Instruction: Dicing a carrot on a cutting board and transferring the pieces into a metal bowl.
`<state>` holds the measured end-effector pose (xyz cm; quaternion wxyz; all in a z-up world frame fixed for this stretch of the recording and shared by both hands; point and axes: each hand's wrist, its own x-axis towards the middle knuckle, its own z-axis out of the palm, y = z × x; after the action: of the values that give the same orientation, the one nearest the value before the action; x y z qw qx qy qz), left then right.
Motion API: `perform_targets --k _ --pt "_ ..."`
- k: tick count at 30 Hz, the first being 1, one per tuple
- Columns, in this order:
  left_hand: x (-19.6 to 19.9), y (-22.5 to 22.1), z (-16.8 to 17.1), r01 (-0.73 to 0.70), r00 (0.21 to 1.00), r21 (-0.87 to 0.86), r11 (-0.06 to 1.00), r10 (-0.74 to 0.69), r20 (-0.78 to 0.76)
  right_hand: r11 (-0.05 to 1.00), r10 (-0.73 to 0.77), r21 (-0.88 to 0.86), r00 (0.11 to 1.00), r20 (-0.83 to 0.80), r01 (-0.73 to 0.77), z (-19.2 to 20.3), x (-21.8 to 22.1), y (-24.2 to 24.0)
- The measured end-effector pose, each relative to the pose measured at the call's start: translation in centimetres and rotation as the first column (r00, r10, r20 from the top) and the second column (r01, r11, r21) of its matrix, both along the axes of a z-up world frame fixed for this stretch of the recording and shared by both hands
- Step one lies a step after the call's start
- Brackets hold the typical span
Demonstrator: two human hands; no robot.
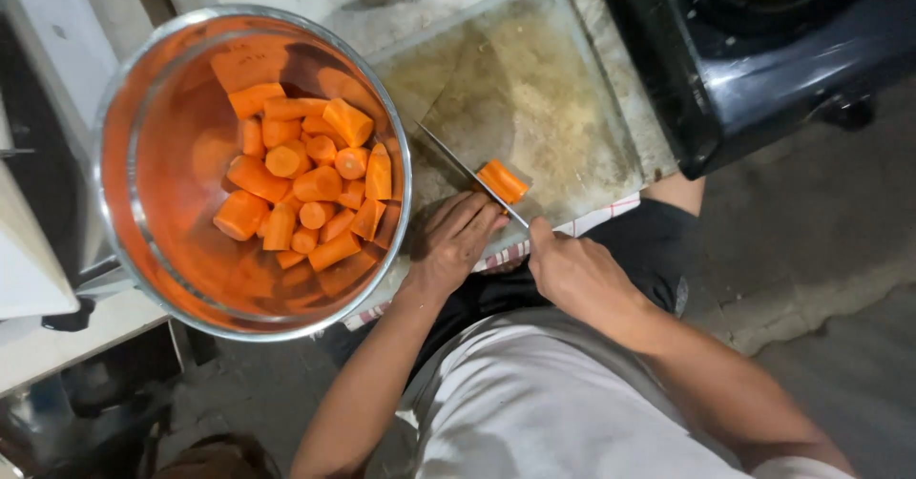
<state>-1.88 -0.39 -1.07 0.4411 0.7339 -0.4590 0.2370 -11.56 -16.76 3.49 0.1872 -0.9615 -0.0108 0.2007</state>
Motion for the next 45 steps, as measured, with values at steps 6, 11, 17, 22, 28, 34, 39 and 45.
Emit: perform_targets --k 6,11,17,22,28,34,39,45 --pt "-1.0 0.2 -2.3 -0.140 0.990 -0.001 0.990 0.140 0.011 0.966 -0.137 0.202 0.982 -0.131 0.162 1.7 0.1 -2.5" --pt "-1.3 0.3 -4.3 -0.158 0.987 0.007 0.987 0.158 -0.010 0.943 -0.236 0.210 0.963 -0.134 0.260 -1.7 -1.3 -5.7" --pt "-2.3 0.1 -3.1 -0.345 0.938 0.126 0.930 0.346 0.015 0.927 -0.307 0.206 0.950 -0.061 0.313 0.4 -2.5 -5.3" --pt "-2.2 -0.3 -3.6 -0.282 0.923 0.157 0.946 0.313 -0.224 0.951 -0.286 0.097 0.954 -0.088 0.294 2.5 -3.1 -4.1" --pt "-1.9 -1.0 -2.3 -0.252 0.860 0.228 0.940 0.326 -0.393 0.967 -0.233 0.079 0.968 -0.098 0.241 1.5 -3.6 -4.3" --pt "-1.3 -1.5 -3.6 -0.268 0.833 0.250 0.930 0.354 -0.424 0.965 -0.236 0.089 0.965 -0.116 0.247 1.8 -3.5 -4.1" --pt "-0.8 -2.1 -3.9 -0.275 0.850 0.254 0.927 0.358 -0.386 0.965 -0.239 0.088 0.966 -0.098 0.248 1.5 -3.6 -4.2" --pt "-1.3 -1.3 -1.9 -0.306 0.746 0.337 0.890 0.444 -0.497 0.953 -0.268 0.123 0.959 -0.097 0.278 2.4 -4.1 -4.2"
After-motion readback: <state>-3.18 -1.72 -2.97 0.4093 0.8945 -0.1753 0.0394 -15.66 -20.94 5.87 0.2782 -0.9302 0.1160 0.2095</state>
